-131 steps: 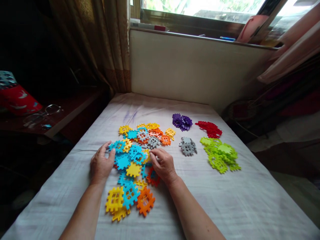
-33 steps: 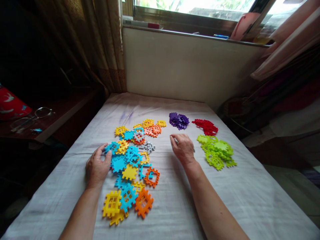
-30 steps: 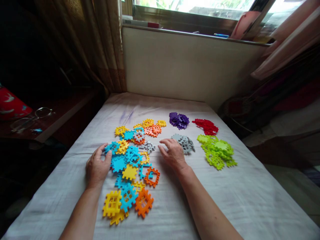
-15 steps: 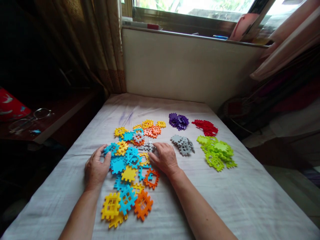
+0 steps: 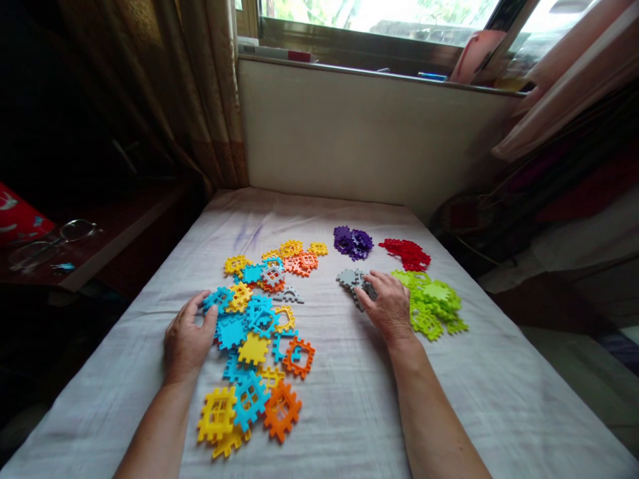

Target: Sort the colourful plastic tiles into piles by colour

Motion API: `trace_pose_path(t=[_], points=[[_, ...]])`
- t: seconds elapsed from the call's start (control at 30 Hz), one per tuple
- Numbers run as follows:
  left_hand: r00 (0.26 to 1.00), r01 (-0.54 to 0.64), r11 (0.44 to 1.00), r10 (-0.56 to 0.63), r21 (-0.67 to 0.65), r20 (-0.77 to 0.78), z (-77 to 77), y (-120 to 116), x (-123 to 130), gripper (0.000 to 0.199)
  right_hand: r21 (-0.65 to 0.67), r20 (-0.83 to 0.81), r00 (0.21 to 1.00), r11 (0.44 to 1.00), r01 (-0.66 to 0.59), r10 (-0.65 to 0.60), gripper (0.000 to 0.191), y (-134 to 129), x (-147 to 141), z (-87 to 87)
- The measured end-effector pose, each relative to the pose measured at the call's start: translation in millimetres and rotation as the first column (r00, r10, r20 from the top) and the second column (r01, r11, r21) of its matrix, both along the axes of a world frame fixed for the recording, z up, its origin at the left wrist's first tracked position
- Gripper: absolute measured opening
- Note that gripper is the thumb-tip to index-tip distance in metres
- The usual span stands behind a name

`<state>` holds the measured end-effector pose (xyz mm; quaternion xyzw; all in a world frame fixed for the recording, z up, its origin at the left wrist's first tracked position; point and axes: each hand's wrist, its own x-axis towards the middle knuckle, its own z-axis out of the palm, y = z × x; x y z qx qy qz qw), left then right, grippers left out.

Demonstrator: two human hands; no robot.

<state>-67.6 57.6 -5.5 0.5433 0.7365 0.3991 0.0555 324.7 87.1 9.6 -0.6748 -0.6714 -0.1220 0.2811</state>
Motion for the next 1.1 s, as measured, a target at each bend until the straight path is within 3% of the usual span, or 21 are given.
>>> trace_pose_path(t=[0.17,0.37,0.57,0.77,0.97,1.1], points=[[1.0,-0.001,1.0,0.001,0.017,-0.011,-0.3,0.2,0.7,0.037,0.036,-0.029,0.999,0.999,-0.036,0.037,0.02,-0.1,-15.7,5.8],[1.0,-0.013,1.0,0.013,0.008,-0.012,-1.1,0.2,1.7,0.039,-0.158,-0.102,0.938,0.926,-0.343,0.33,0.018,-6.9,-82.8,8.4],[1.0,-0.012,1.0,0.012,0.026,-0.013,-4.3,0.4,0.8,0.038,-0.302,-0.06,0.962,0.914,-0.272,0.267,0.012,-5.0,-117.8,4.0],[1.0,-0.017,1.0,0.017,0.018,-0.013,-3.7,0.7,1.0,0.04,-0.286,-0.093,0.964,0.92,-0.267,0.25,0.01,-5.3,-114.7,4.0],[1.0,-0.009,1.0,0.009,0.017,-0.018,-3.0,0.3,0.7,0.037,-0.049,-0.067,0.983,0.983,-0.175,0.171,0.01,-26.7,-81.8,1.3],[1.0,-0.005,0.999,0.006,0.038,-0.017,-2.9,0.4,0.2,0.035,0.03,-0.034,0.997,0.997,-0.066,0.067,0.018,-39.1,-53.9,-7.5]])
